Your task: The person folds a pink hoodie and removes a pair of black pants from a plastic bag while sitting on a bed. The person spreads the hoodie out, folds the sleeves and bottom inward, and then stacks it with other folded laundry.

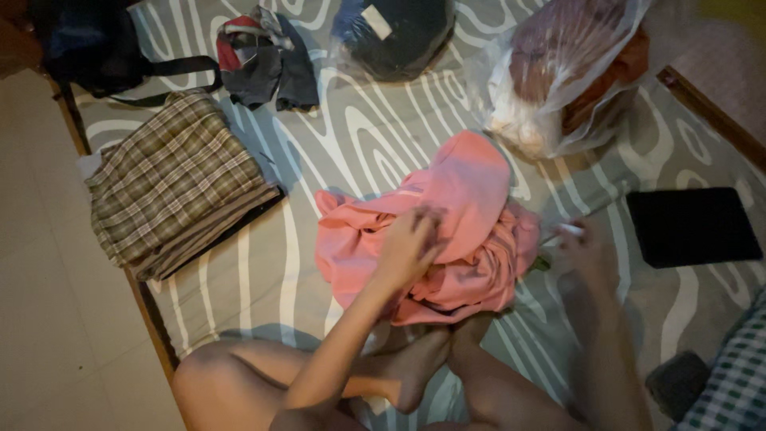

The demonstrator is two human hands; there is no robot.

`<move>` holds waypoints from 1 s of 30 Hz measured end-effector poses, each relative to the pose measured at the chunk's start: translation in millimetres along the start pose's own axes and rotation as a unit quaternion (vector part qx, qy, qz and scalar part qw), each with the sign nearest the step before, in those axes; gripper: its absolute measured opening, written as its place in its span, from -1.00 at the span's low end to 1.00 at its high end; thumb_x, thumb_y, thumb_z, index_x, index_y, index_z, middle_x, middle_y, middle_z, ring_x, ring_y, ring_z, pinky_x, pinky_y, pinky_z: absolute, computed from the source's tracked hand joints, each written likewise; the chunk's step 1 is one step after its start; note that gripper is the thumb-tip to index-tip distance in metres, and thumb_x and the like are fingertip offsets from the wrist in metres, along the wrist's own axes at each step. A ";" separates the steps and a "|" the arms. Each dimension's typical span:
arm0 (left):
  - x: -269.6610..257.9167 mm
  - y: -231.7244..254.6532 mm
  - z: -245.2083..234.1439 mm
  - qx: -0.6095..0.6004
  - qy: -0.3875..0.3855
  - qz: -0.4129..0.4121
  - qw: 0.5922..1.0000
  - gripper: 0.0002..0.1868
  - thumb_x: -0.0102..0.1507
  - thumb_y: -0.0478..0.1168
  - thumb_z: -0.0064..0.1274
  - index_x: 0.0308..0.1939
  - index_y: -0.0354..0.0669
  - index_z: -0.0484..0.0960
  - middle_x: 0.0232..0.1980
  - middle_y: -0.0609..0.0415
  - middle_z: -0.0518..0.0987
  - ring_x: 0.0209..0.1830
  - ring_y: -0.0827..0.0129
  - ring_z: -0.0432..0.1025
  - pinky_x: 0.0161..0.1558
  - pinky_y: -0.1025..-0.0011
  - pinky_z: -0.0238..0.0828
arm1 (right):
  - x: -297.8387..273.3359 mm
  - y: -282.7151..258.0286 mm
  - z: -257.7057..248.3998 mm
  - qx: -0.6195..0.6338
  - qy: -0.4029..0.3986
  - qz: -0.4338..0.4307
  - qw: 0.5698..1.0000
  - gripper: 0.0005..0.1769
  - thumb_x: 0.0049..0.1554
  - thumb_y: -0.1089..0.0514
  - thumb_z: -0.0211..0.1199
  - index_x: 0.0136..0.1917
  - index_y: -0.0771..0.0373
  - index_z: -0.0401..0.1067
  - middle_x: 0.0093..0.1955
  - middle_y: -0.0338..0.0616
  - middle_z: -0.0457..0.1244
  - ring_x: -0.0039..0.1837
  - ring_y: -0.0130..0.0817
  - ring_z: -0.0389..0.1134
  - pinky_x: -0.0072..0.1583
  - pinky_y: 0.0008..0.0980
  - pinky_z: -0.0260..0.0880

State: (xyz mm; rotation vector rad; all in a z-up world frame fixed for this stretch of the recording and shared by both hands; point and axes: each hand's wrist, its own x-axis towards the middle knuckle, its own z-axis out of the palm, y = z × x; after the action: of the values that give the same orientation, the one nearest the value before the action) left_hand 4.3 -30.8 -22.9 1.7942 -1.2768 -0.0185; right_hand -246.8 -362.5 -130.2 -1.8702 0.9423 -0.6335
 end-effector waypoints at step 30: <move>80.4 -142.6 -76.0 0.273 0.388 -0.218 0.853 -0.16 -0.02 0.04 0.38 0.27 -0.16 0.43 0.16 -0.23 0.54 0.10 0.09 0.46 0.04 0.16 0.43 | 13.8 -70.6 107.5 0.420 -0.161 0.108 0.887 -0.50 0.36 -0.05 0.02 0.41 0.30 0.32 0.38 -0.02 0.27 0.35 -0.22 0.34 0.30 -0.19 0.40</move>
State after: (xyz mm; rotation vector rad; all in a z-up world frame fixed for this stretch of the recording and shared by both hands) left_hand 184.2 -34.4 -36.2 2.1874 -0.2765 0.8094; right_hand -134.7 -299.8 -114.5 -1.0253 0.5106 -0.4616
